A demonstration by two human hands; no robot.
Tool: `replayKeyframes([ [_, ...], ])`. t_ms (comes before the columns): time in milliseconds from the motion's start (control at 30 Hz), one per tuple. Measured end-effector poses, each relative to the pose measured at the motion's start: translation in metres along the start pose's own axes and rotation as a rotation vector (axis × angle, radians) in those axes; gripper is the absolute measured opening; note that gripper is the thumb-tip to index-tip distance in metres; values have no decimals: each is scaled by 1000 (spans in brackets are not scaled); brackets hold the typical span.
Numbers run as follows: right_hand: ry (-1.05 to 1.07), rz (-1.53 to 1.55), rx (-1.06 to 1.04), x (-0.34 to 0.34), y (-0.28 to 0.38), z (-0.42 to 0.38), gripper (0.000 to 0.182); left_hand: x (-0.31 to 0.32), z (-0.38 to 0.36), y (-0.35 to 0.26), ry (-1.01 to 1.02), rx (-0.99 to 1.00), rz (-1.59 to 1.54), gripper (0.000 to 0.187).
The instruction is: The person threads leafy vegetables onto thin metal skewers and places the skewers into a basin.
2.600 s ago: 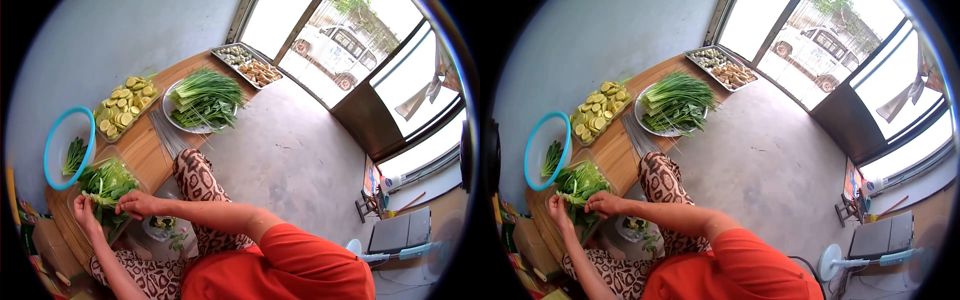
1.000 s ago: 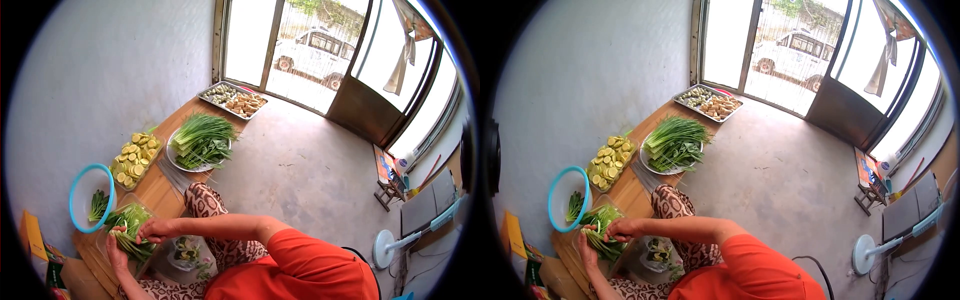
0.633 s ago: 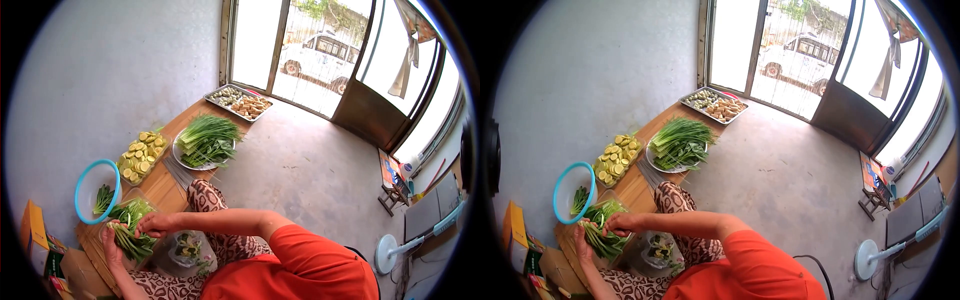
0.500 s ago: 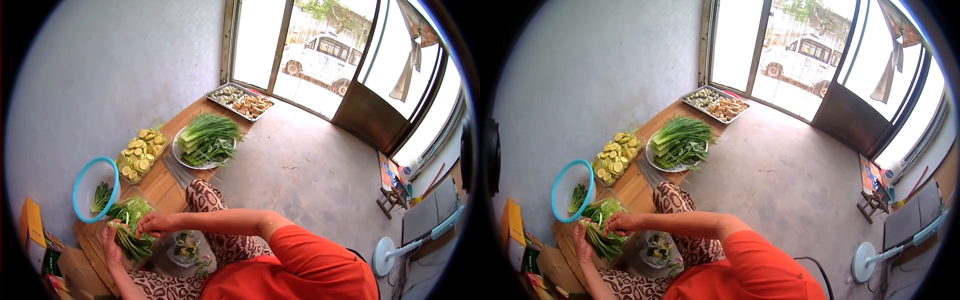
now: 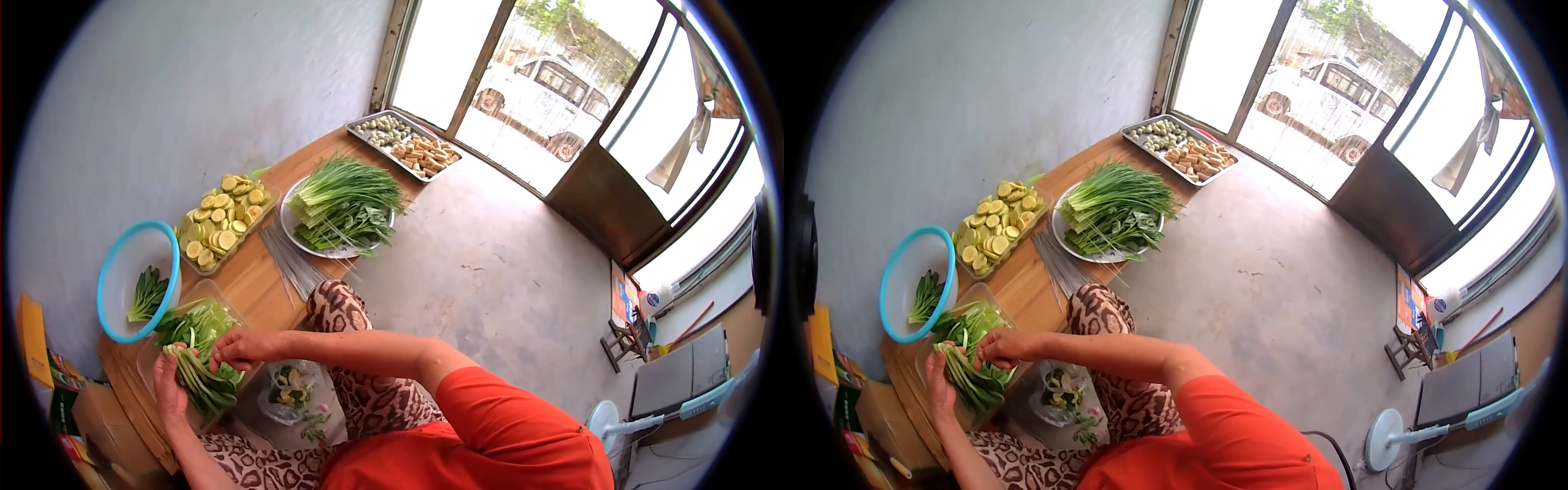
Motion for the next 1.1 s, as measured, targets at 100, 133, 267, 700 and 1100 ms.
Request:
replayKeyframes([
  [100, -15, 44, -18, -6, -12, -1, 24, -8, 4, 8, -27, -1, 86, 40],
  [133, -15, 37, 32, -8, -19, -4, 24, -7, 4, 12, -6, -17, 55, 39],
  [267, -83, -41, 118, -9, -12, -17, 27, 2, 2, 17, 43, -72, 47, 34],
  [700, -138, -6, 202, -11, -32, -11, 26, 28, 4, 40, 230, -265, -45, 35],
  [1100, -131, 48, 160, -12, -28, -11, 25, 24, 8, 38, 221, -164, 39, 31],
])
Point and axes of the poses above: each hand's wrist, its own z-axis towards the middle knuckle, its own x-axis out of the palm, y = z × x, the point moved 9 cm from there along z, towards the middle knuckle, and after that the axes turned 9 degrees about -x, right-handed, at the moved point
